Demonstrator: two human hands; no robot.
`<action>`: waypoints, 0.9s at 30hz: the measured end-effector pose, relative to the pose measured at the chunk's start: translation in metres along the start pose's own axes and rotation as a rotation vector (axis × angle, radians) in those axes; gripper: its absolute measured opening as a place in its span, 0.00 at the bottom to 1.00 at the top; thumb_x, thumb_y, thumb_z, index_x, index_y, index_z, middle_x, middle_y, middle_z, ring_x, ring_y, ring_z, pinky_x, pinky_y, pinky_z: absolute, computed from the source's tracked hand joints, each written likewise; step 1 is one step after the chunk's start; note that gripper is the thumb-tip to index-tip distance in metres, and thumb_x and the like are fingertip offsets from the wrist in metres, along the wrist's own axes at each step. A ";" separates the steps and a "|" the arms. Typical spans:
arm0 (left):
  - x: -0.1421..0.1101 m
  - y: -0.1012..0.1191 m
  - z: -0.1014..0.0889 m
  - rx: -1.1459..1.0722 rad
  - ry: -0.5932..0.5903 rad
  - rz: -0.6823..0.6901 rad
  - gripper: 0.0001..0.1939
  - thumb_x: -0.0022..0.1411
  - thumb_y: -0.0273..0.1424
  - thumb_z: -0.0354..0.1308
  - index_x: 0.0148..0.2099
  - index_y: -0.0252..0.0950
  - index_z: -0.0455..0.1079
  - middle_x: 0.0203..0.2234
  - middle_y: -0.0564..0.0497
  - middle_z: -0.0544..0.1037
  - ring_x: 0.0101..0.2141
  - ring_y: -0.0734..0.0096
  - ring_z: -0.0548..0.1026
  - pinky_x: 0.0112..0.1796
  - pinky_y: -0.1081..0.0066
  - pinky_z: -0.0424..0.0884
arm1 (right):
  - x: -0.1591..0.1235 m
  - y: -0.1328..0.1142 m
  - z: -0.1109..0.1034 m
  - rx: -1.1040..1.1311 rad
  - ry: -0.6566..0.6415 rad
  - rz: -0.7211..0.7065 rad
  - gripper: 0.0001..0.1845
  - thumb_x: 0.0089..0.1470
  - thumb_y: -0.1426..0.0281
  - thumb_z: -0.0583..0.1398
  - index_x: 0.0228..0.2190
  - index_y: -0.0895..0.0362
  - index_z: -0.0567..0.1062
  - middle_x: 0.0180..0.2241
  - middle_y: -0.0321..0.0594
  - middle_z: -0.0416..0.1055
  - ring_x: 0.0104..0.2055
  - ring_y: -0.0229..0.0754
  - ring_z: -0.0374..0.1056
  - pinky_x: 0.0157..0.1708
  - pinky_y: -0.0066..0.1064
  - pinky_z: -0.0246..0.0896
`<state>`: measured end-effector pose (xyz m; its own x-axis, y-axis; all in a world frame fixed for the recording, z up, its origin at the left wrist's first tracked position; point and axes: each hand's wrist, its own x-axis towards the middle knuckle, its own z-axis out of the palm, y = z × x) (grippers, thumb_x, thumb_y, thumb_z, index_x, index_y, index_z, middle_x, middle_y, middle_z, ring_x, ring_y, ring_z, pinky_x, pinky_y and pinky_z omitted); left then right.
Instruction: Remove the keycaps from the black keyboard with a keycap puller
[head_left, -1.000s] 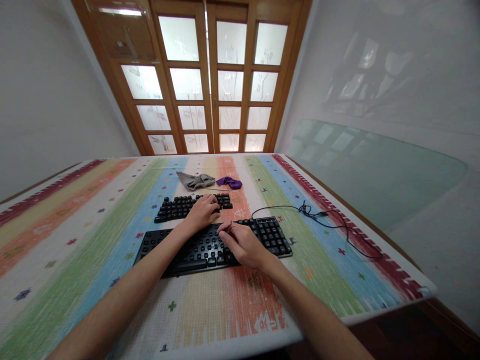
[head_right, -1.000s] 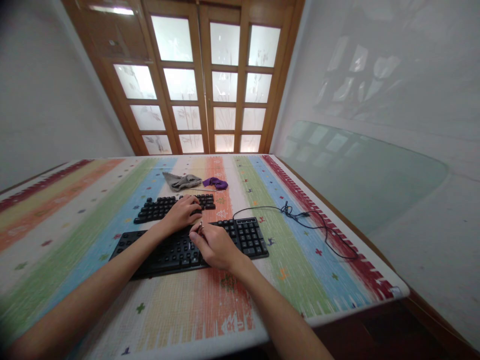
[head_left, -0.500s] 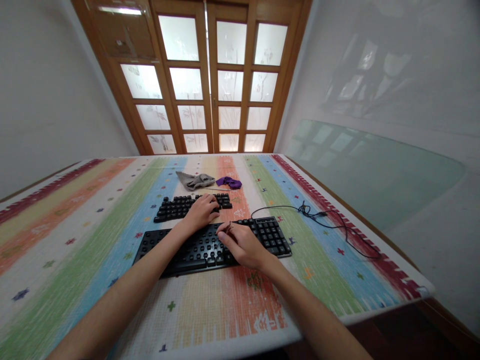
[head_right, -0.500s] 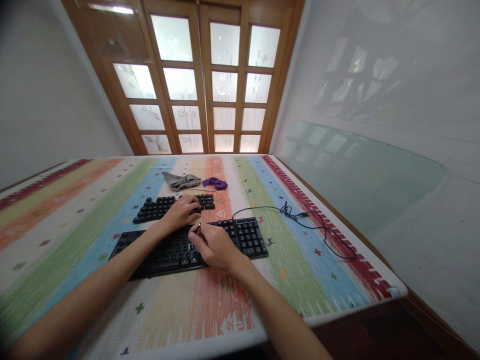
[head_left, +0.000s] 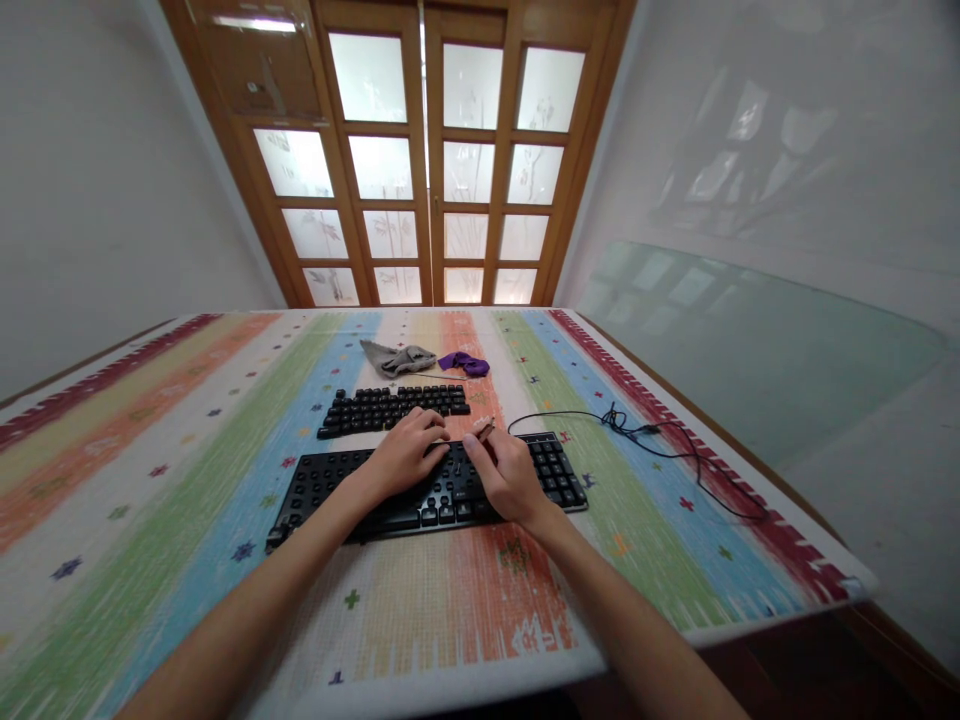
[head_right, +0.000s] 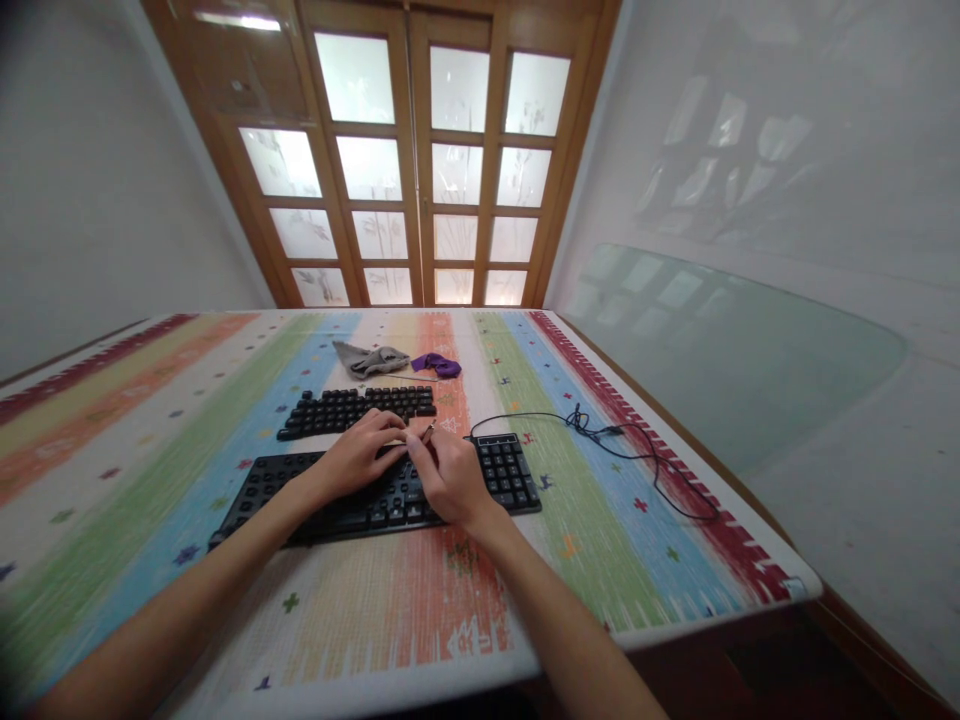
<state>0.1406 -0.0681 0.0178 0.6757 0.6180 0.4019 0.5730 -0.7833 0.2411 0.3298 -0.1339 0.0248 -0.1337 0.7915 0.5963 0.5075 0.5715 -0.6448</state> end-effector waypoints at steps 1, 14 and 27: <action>-0.004 0.004 -0.001 -0.022 -0.017 0.005 0.09 0.67 0.28 0.52 0.42 0.36 0.75 0.42 0.45 0.74 0.44 0.60 0.69 0.48 0.58 0.69 | 0.000 0.000 0.000 -0.007 0.012 -0.001 0.15 0.66 0.63 0.50 0.30 0.56 0.69 0.28 0.41 0.72 0.31 0.42 0.69 0.35 0.32 0.61; -0.026 0.037 0.001 -0.162 -0.083 0.008 0.09 0.65 0.37 0.59 0.39 0.37 0.77 0.43 0.46 0.76 0.46 0.60 0.71 0.50 0.58 0.66 | 0.003 0.003 -0.015 -0.162 0.158 -0.010 0.21 0.69 0.60 0.44 0.25 0.52 0.59 0.25 0.37 0.62 0.30 0.43 0.62 0.34 0.34 0.58; -0.033 0.042 0.008 -0.277 -0.074 -0.052 0.10 0.60 0.38 0.65 0.38 0.36 0.77 0.43 0.45 0.76 0.48 0.58 0.71 0.50 0.59 0.66 | -0.004 0.011 -0.042 -0.402 -0.686 0.001 0.05 0.57 0.70 0.63 0.36 0.59 0.77 0.33 0.41 0.70 0.36 0.43 0.67 0.36 0.31 0.58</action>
<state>0.1458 -0.1211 0.0076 0.6867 0.6529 0.3197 0.4661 -0.7329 0.4955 0.3712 -0.1401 0.0353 -0.5611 0.8235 0.0840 0.7588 0.5523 -0.3453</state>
